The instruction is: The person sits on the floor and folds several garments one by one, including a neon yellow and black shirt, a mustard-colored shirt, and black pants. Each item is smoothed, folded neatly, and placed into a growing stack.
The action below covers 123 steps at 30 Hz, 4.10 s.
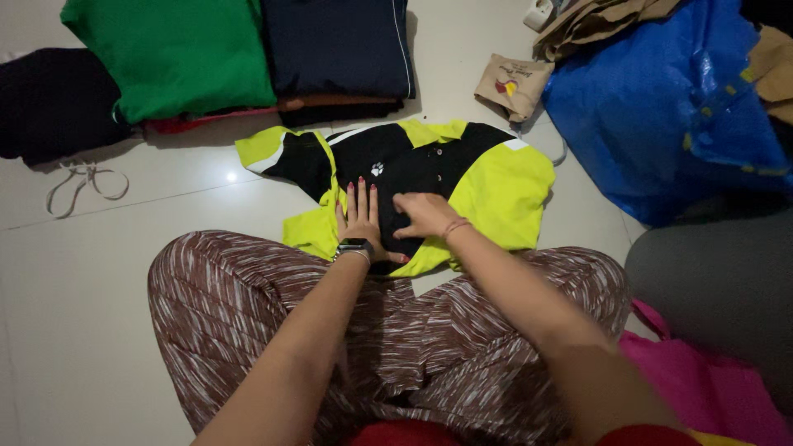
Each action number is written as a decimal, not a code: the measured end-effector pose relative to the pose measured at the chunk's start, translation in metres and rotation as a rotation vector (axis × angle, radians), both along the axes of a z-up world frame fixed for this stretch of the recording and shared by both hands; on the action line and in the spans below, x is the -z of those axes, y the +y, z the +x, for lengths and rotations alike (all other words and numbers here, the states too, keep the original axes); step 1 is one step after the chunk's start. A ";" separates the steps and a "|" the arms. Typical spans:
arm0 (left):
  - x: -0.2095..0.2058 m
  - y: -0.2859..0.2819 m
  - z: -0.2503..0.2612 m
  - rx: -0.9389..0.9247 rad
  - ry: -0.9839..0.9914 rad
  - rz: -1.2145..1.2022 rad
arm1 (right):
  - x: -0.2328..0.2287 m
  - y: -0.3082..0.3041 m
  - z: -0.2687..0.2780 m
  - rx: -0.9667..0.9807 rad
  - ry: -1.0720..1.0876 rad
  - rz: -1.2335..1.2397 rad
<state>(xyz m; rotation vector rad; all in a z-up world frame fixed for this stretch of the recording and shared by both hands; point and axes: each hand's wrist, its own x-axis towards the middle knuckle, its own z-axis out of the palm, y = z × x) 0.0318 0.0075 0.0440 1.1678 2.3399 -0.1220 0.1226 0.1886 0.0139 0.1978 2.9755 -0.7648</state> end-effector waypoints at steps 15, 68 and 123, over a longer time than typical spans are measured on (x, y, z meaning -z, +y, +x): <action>0.006 -0.001 -0.001 -0.022 -0.004 0.050 | 0.016 0.012 -0.010 0.148 -0.106 -0.155; 0.011 -0.003 -0.002 -0.030 -0.058 0.117 | 0.046 0.034 -0.014 0.449 0.014 -0.197; 0.034 0.128 -0.135 -0.135 -0.105 0.301 | -0.054 0.174 0.012 0.160 0.301 -0.268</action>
